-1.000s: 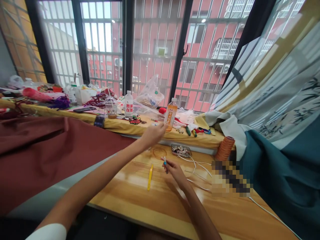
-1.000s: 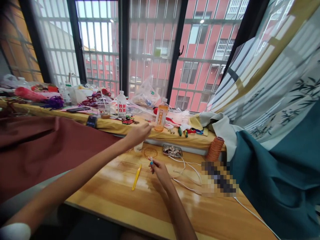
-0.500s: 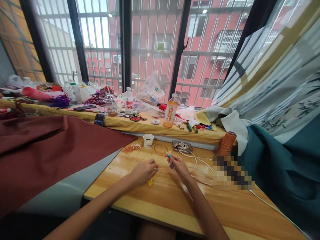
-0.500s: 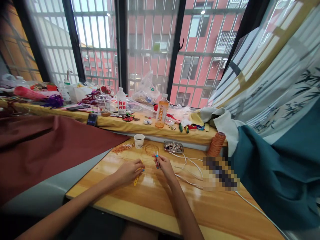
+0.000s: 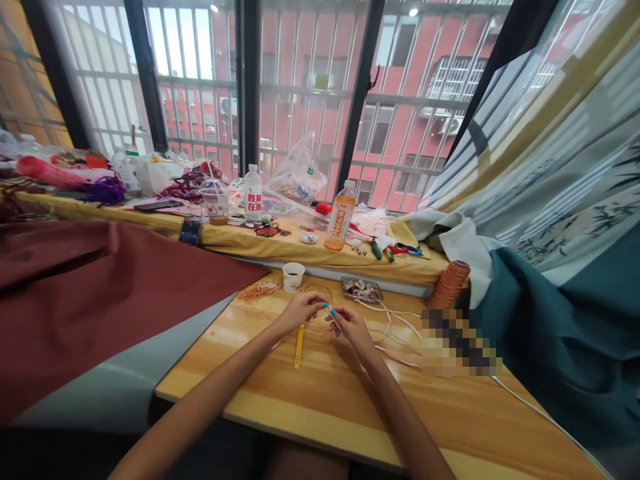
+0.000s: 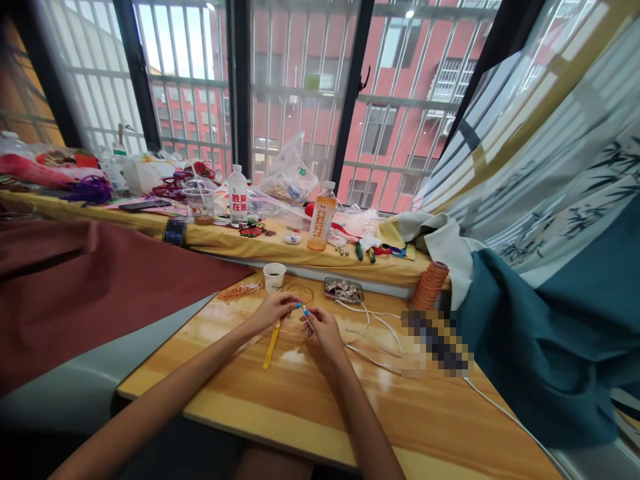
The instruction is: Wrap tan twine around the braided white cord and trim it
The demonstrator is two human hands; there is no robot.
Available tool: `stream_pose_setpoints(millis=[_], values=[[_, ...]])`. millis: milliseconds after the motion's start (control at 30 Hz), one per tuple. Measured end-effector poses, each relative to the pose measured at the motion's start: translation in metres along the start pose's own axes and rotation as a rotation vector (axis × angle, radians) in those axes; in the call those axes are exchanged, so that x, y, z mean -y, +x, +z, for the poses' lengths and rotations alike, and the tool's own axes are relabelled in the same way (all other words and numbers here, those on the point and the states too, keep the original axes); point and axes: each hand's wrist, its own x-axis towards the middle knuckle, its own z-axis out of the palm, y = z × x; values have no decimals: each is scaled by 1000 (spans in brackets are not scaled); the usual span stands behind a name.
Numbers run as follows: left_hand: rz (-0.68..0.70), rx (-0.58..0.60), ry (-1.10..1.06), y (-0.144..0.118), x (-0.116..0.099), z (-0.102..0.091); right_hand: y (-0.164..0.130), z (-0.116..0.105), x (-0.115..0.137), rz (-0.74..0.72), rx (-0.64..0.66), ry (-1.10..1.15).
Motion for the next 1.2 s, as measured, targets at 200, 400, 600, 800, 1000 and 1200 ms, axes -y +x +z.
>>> stream_pose_setpoints(millis=[200,400,600,800,1000,1200], values=[[-35,-36,-99,-2,6,6,-1,2,-2,-21,-14,-45],[-10,-49,-152,-2,12,10,-1,2,-6,-101,7,-68],[-16,-54,-166,-2,15,12,-1,0,-7,-110,-10,-185],[-20,-19,-201,-4,7,12,-1,-1,-3,-80,5,-184],[-9,-50,-156,-6,5,10,-8,4,8,-145,46,-352],[-52,-49,-234,-3,9,11,-14,7,13,-253,15,-604]])
